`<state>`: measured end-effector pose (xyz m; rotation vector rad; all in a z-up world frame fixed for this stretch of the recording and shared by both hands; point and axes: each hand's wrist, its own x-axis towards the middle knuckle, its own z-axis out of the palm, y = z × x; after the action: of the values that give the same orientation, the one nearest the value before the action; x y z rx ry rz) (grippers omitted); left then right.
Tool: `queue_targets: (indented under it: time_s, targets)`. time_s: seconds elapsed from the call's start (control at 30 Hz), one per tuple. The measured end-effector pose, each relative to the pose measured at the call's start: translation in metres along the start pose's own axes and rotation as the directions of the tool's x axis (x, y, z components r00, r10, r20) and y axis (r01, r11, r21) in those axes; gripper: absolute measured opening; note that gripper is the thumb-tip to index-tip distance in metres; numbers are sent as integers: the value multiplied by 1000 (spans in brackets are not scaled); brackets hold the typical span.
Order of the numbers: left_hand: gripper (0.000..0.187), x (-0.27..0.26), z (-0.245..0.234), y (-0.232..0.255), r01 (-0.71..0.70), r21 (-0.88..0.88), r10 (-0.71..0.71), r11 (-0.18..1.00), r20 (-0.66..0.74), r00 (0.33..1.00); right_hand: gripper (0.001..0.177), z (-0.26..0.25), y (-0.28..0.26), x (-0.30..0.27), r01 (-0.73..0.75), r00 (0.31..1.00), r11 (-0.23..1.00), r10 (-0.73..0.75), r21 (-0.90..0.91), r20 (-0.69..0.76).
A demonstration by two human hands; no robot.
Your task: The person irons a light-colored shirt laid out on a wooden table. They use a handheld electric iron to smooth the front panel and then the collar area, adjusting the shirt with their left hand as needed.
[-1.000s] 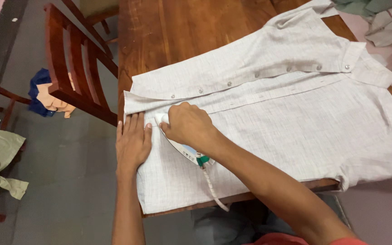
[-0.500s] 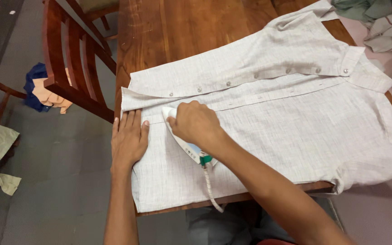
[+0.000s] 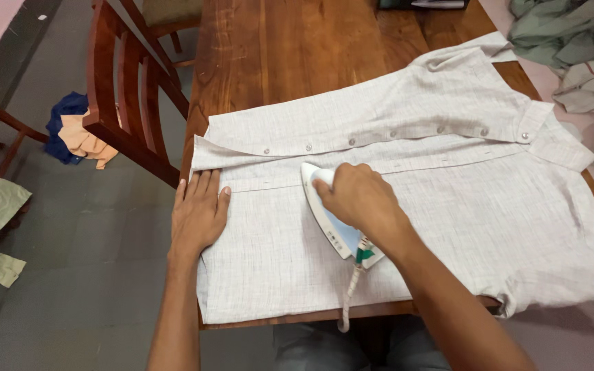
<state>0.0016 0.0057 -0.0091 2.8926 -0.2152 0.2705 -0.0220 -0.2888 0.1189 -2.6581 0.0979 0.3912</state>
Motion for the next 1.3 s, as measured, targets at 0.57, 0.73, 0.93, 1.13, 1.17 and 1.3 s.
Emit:
queue_targets:
  time_s: [0.57, 0.73, 0.93, 1.13, 1.17, 1.3]
  targets:
    - [59, 1, -1, 2, 3, 36, -3, 999, -18, 1000, 60, -25, 62, -4, -121, 991, 993, 121, -8, -48]
    - [60, 0, -3, 2, 12, 21, -12, 1000, -6, 1000, 61, -30, 79, -4, -150, 986, 989, 149, -5, -75]
    - [60, 1, 4, -1, -6, 27, 7, 1000, -10, 1000, 61, -34, 77, -8, -189, 981, 982, 188, -6, -43]
    - [57, 4, -2, 1, -21, 14, 20, 1000, 12, 1000, 60, -31, 81, -7, -132, 987, 991, 130, -17, -94]
    - [56, 6, -6, 6, -27, 29, 27, 999, 9, 1000, 60, -31, 81, -7, -130, 988, 991, 128, -17, -91]
    - [43, 13, -33, 45, -12, 124, 6, 992, 55, 998, 61, -31, 82, -7, -120, 988, 993, 117, -21, -100]
